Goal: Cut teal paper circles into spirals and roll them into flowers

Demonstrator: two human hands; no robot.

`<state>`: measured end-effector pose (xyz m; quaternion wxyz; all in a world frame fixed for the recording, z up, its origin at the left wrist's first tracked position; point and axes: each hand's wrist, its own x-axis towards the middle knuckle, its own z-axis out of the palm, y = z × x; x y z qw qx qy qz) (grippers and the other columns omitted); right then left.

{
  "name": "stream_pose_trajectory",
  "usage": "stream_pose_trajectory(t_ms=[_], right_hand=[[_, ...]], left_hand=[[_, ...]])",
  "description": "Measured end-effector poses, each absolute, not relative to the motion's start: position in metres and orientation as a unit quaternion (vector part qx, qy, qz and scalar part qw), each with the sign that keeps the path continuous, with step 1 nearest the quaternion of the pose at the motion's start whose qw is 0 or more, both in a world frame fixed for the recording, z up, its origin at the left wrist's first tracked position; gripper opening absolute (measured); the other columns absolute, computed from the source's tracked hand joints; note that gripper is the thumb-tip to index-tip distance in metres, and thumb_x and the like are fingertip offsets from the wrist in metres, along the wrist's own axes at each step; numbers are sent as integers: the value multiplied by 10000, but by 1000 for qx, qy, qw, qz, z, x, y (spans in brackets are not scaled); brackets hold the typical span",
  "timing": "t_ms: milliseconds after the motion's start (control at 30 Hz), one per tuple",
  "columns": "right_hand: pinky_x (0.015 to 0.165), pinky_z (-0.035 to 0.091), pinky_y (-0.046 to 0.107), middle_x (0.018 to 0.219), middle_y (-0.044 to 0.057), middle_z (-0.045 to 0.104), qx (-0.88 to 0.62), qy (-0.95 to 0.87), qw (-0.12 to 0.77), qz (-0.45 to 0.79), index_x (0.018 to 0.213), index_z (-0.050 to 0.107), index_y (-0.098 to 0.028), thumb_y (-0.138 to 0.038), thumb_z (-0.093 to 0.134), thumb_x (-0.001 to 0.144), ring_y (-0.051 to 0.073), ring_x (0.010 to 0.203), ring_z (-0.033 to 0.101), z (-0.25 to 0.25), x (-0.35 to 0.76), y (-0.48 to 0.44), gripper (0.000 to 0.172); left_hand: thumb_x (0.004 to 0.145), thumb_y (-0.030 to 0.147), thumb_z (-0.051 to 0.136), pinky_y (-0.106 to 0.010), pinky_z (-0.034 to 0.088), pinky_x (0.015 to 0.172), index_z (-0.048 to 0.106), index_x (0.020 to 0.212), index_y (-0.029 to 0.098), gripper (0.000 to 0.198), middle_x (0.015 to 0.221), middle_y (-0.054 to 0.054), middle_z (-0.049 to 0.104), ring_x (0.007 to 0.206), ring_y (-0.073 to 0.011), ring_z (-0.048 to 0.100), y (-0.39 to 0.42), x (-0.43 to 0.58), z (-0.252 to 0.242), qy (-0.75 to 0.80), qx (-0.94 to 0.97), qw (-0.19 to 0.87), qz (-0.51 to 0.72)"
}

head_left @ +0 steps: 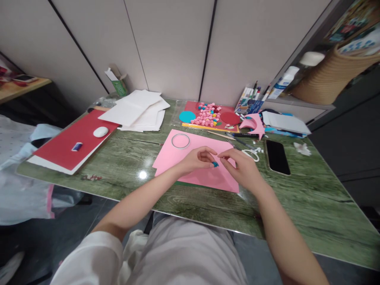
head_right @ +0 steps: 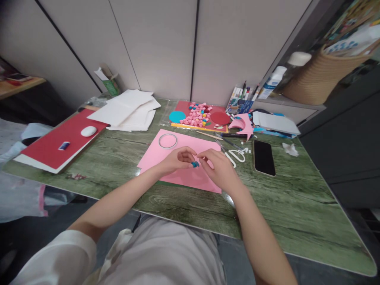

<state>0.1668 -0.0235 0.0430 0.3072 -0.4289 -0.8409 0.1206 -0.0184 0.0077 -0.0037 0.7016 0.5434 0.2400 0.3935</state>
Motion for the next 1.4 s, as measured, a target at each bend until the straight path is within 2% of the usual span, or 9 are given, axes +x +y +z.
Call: stream_pose_trajectory(t_ms=[233,533,833,1033,1167,1267,1400], right_hand=[[804,373,370,915,47,623,-394,-869,292,56,879,607,-232,-320,592,774,213,887,550,44,168,-24,138],[786,316,389,891,44,626,-405,-875,263,-22,875,600,-218,-253,544,797,219,865,526,36,164,-24,102],[787,312,401,864,34,642,-385,-870,301,-67,856,571,-223,-210,543,788,211,821,533,34,163,-23,75],[764,383,383,837,23,624,-376,-821,427,33,842,587,-257,-209,604,738,199,803,551,36,162,-27,116],[752,408,368,838,28,610,-369,-809,450,82,843,584,-251,-189,601,735,192,804,554,39,159,-31,125],[764,386,371,845,28,623,-372,-822,430,43,851,578,-241,-191,598,735,193,812,546,38,159,-32,128],[793,332,391,853,17,652,-374,-836,393,-80,865,573,-229,-210,603,731,196,812,539,35,158,-31,138]], left_hand=[[640,145,660,-271,438,744,521,998,165,385,795,-37,617,759,-117,590,-2,-17,7,296,618,583,436],[661,88,577,-284,407,778,458,1139,224,511,818,-5,625,789,-135,569,-18,-10,13,389,699,381,465],[697,92,563,-287,406,803,445,1158,241,498,856,-7,631,825,-137,578,-23,-9,13,383,698,363,485],[670,144,640,-317,421,827,481,1099,236,467,846,-19,627,817,-142,587,-30,-8,14,340,633,396,572],[682,145,632,-338,406,881,488,1093,237,446,904,-34,620,859,-150,579,-34,-8,10,339,638,391,571],[693,137,617,-333,406,886,498,1088,240,425,896,-26,626,848,-143,575,-34,-8,8,351,659,347,567],[704,118,588,-311,436,840,504,1087,221,405,838,-6,645,809,-127,581,-30,-8,9,368,709,214,562]])
